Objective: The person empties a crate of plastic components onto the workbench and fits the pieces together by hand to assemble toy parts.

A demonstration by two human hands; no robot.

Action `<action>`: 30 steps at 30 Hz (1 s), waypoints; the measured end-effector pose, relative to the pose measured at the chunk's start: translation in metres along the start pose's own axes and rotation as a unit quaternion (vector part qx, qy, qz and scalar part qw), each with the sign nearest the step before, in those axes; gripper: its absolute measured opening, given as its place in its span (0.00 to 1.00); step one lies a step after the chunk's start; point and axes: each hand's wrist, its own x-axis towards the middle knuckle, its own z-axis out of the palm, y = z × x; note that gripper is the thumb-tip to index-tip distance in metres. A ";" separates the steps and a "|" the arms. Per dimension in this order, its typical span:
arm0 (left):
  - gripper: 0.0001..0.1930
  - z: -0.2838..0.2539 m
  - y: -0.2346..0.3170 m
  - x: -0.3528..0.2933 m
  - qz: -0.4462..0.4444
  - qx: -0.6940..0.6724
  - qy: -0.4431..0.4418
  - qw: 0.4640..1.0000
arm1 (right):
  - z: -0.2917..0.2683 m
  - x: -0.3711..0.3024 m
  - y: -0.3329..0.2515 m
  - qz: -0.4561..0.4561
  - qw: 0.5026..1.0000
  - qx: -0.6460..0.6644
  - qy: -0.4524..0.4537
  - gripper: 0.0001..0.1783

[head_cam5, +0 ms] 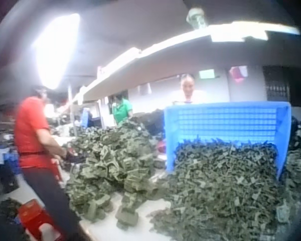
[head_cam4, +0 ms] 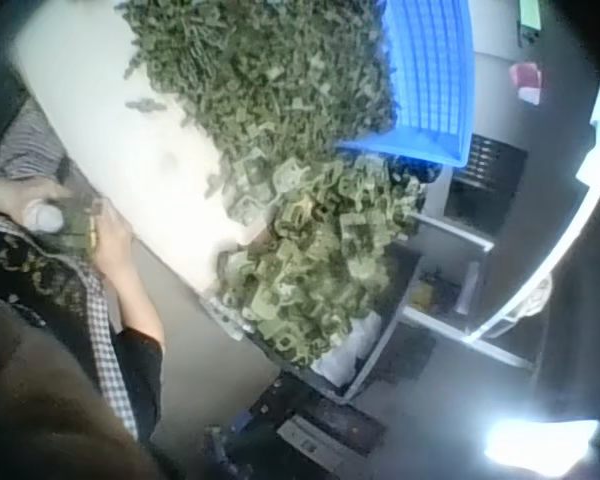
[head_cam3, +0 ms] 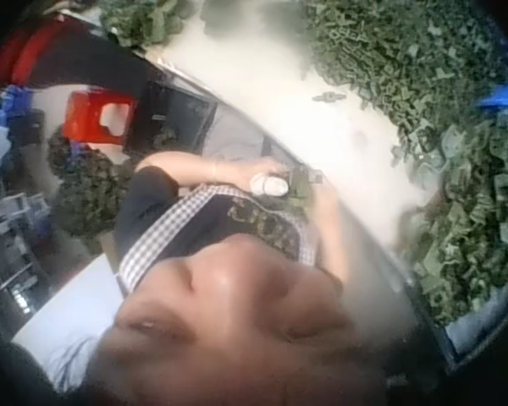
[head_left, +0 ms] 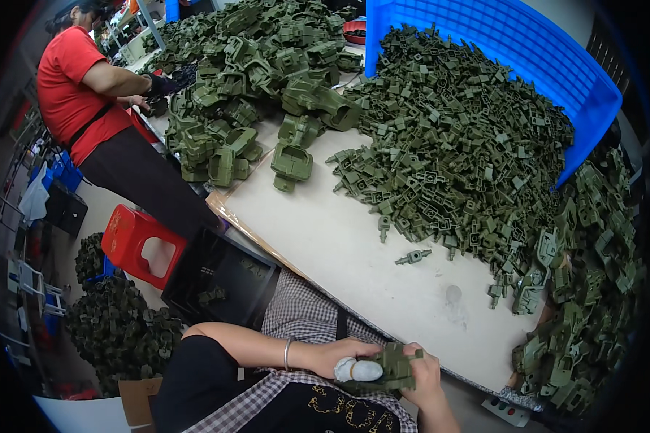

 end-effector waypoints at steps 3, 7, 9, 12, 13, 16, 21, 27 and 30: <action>0.19 -0.004 0.014 0.009 0.003 -0.003 -0.015 1.000 | -0.019 0.013 0.000 -0.027 0.995 -0.031 -0.088 0.15; 0.17 -0.015 0.023 0.018 0.008 0.091 -0.041 0.995 | -0.033 0.029 -0.010 -0.011 0.988 -0.022 -0.153 0.16; 0.16 -0.016 0.022 0.019 0.015 0.121 -0.043 0.992 | -0.036 0.033 -0.012 -0.002 0.986 -0.014 -0.167 0.16; 0.17 -0.017 0.018 0.019 -0.026 0.093 -0.074 0.993 | -0.038 0.037 -0.009 0.036 0.971 -0.006 -0.235 0.15; 0.18 -0.017 0.010 0.017 -0.044 0.101 -0.096 0.989 | -0.039 0.039 -0.007 0.044 0.971 -0.007 -0.235 0.15; 0.19 -0.014 0.013 0.022 -0.004 0.116 0.015 0.993 | -0.035 0.048 0.002 0.035 0.973 0.005 -0.227 0.14; 0.37 -0.043 0.023 0.020 0.029 -0.077 0.077 0.994 | -0.033 0.062 0.019 0.137 0.981 0.140 -0.011 0.11; 0.31 -0.055 0.014 -0.045 -0.135 -0.268 0.203 0.932 | -0.038 0.108 0.034 0.096 0.995 0.019 0.017 0.15; 0.35 -0.054 0.023 -0.044 -0.083 -0.389 0.239 0.886 | -0.015 0.120 0.057 0.013 0.985 -0.157 0.066 0.15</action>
